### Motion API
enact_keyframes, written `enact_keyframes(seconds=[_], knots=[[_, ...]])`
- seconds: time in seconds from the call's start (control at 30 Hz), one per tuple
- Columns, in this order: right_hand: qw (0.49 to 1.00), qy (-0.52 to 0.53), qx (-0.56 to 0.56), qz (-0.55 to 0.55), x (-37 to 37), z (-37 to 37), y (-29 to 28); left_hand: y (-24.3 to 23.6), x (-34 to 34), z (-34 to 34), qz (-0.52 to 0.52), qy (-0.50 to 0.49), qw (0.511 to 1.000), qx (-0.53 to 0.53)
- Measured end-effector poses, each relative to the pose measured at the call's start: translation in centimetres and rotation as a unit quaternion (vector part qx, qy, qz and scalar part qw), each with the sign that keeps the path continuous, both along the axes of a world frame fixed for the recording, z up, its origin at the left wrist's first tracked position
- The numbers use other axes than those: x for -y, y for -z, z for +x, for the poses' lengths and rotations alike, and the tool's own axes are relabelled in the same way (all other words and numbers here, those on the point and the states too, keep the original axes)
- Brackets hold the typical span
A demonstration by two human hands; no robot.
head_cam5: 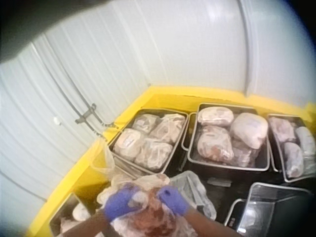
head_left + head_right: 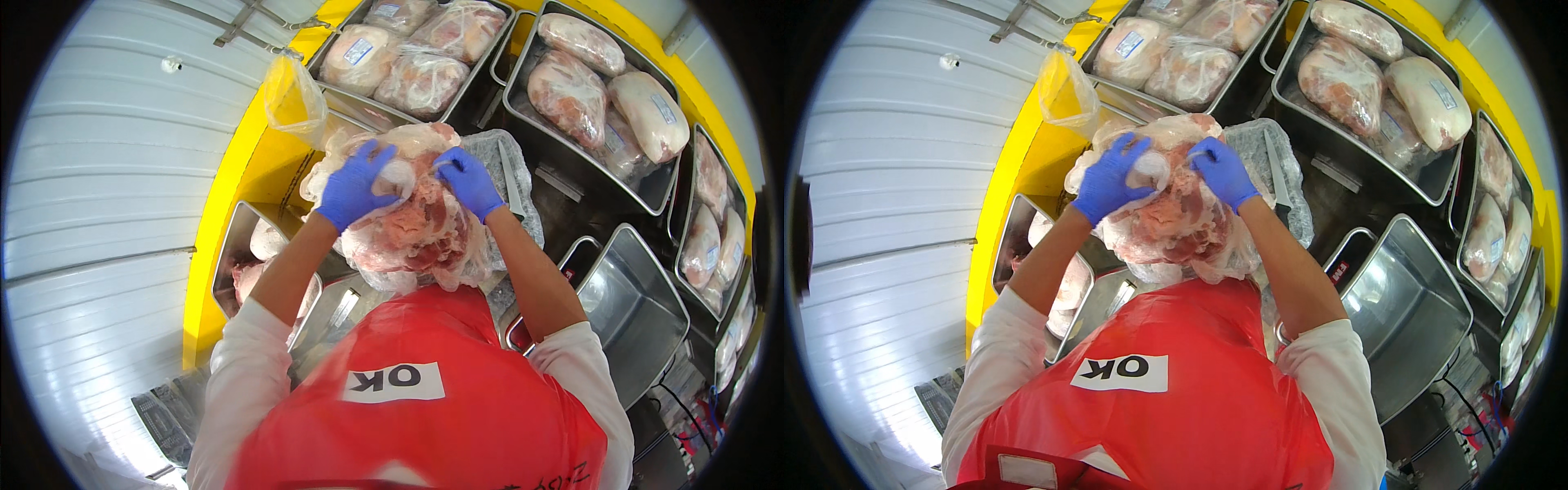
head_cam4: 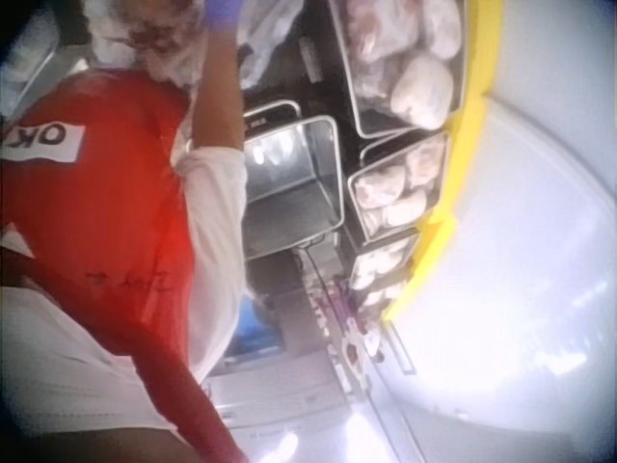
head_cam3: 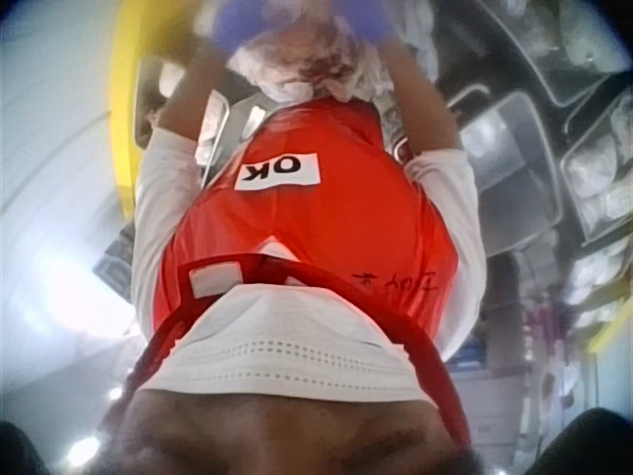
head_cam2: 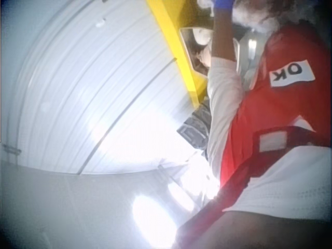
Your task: The person removes a large piece of raw meat from a plastic bag and uses a knife to trim fat and connective tissue from the surface. The trimmed pieces are placed into a nearby metal tray. The person continues trimming the meat throughout the clip.
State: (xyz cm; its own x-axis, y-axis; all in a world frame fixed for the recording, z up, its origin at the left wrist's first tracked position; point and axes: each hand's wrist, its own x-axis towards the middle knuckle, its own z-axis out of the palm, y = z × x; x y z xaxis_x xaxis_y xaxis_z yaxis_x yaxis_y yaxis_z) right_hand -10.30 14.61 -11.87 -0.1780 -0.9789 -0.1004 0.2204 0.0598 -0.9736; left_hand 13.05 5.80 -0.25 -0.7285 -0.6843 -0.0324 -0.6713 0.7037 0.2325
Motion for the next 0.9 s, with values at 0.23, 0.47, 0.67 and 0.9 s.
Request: enact_keyframes(seconds=[0.23,0.47,0.67,0.9], knots=[[0.998,0.023,-0.062,-0.015,0.0,1.1,0.9,3.2,1.8,-0.5,-0.123,0.047,0.990,0.050],[0.852,0.010,-0.515,-0.092,-0.2,3.3,-2.6,2.1,5.2,-1.6,0.213,-0.150,0.954,-0.152],[0.923,0.042,-0.365,-0.116,0.5,3.2,-1.1,3.4,9.1,2.8,0.411,-0.162,0.841,-0.313],[0.925,0.073,-0.371,-0.048,0.1,3.8,-1.7,1.6,11.1,4.2,0.496,-0.194,0.746,-0.400]])
